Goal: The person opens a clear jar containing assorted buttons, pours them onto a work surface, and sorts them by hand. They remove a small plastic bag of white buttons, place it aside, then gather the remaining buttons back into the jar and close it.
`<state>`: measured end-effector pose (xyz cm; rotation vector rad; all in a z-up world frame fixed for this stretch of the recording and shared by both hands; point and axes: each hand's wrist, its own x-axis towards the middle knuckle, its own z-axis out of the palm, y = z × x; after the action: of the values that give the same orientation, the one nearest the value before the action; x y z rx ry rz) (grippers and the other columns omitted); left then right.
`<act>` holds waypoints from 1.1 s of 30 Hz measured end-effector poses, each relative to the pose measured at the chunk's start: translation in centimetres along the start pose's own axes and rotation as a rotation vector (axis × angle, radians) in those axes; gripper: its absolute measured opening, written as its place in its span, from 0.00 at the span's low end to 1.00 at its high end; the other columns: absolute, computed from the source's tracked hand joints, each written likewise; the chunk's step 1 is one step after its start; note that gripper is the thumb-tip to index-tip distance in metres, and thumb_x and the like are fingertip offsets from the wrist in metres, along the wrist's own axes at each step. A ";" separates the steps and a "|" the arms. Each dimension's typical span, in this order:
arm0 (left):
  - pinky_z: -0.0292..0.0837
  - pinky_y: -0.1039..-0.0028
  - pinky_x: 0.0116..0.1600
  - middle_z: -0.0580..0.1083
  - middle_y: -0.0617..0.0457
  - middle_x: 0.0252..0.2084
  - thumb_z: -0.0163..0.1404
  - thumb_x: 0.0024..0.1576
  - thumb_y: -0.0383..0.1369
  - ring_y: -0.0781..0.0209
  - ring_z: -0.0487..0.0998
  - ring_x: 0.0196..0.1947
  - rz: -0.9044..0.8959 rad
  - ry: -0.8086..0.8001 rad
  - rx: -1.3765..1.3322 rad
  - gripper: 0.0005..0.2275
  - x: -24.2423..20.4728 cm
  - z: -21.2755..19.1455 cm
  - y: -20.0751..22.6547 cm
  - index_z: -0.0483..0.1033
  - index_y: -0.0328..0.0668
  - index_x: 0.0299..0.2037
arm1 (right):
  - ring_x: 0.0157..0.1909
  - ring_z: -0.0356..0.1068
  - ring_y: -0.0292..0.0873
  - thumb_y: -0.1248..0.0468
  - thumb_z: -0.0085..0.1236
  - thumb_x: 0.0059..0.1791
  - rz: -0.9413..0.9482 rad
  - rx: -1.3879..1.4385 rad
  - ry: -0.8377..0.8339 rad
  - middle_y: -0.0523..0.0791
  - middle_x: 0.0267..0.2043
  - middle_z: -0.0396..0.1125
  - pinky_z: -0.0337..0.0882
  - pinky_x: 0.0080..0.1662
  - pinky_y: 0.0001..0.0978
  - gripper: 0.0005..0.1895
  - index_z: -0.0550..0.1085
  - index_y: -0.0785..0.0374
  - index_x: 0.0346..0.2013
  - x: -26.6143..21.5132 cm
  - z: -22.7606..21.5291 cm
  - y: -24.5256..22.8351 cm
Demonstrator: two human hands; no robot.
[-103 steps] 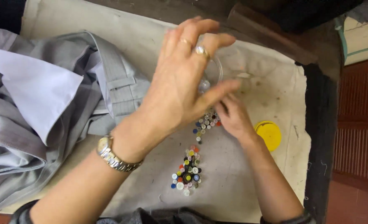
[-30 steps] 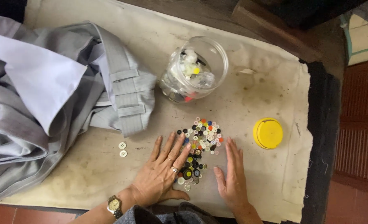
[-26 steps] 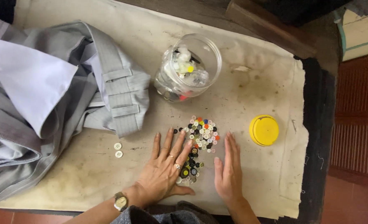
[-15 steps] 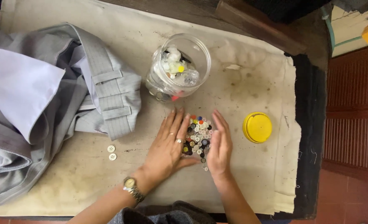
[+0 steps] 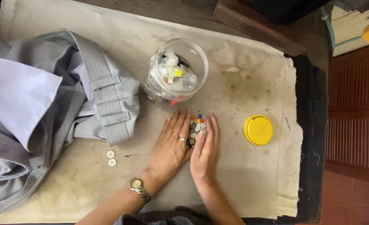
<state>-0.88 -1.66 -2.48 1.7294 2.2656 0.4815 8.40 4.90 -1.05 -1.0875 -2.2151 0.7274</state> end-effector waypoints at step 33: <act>0.71 0.75 0.42 0.76 0.53 0.28 0.45 0.60 0.36 0.65 0.74 0.32 -0.814 0.505 -1.852 0.12 4.9 -0.8 2.8 0.79 0.39 0.34 | 0.50 0.69 0.50 0.52 0.40 0.55 0.675 1.156 0.285 0.52 0.43 0.69 0.66 0.53 0.40 0.17 0.67 0.61 0.31 3.7 2.5 -1.0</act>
<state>-0.06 3.69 -0.63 -0.2353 1.2367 1.9174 4.25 6.88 -1.18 -1.1286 -0.8181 1.6893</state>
